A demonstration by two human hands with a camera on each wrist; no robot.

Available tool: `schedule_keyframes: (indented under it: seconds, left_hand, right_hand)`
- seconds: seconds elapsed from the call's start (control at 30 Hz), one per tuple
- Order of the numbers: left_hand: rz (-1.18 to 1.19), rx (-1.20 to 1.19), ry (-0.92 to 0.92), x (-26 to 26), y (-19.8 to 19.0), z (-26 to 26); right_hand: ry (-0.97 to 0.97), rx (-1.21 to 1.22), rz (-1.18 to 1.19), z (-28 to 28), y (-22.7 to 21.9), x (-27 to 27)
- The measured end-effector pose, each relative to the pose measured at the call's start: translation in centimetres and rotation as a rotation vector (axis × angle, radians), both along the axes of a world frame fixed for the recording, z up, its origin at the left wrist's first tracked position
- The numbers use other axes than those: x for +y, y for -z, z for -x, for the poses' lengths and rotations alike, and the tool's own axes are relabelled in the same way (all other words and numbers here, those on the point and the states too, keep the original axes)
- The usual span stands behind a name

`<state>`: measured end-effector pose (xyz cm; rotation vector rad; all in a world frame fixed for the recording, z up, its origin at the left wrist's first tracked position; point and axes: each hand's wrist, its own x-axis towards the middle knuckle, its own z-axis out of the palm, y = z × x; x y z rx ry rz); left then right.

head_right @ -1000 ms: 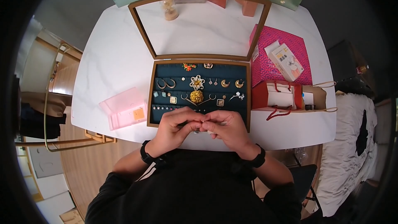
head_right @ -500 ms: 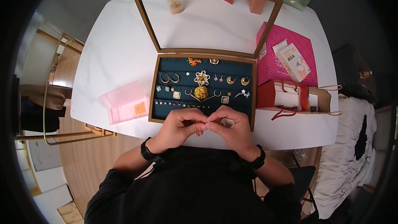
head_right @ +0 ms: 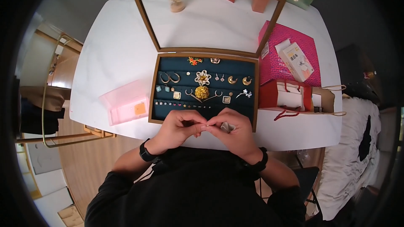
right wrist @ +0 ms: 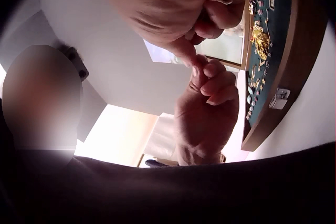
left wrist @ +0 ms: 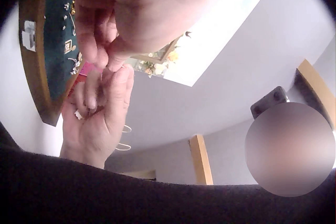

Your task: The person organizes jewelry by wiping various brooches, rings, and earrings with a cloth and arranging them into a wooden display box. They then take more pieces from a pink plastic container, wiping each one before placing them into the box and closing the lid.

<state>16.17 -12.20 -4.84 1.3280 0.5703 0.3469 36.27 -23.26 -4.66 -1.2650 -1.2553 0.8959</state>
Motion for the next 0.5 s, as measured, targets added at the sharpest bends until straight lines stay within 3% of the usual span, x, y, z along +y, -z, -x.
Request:
schedule_keyframes:
  seconds: [0.17, 0.33, 0.5]
  left_hand:
    - [-0.151, 0.057, -0.005, 0.1, -0.8, 0.2]
    - [-0.334, 0.109, 0.009, -0.1, -1.5, 0.3]
    - [-0.362, 0.100, 0.014, -0.2, -1.2, 0.2]
  right_hand:
    - [0.014, -0.269, -0.042, -0.2, -1.1, -0.5]
    - [0.030, -0.388, -0.079, 0.0, -1.1, -1.0]
    - [-0.009, -0.426, -0.105, 0.1, -0.7, -1.3]
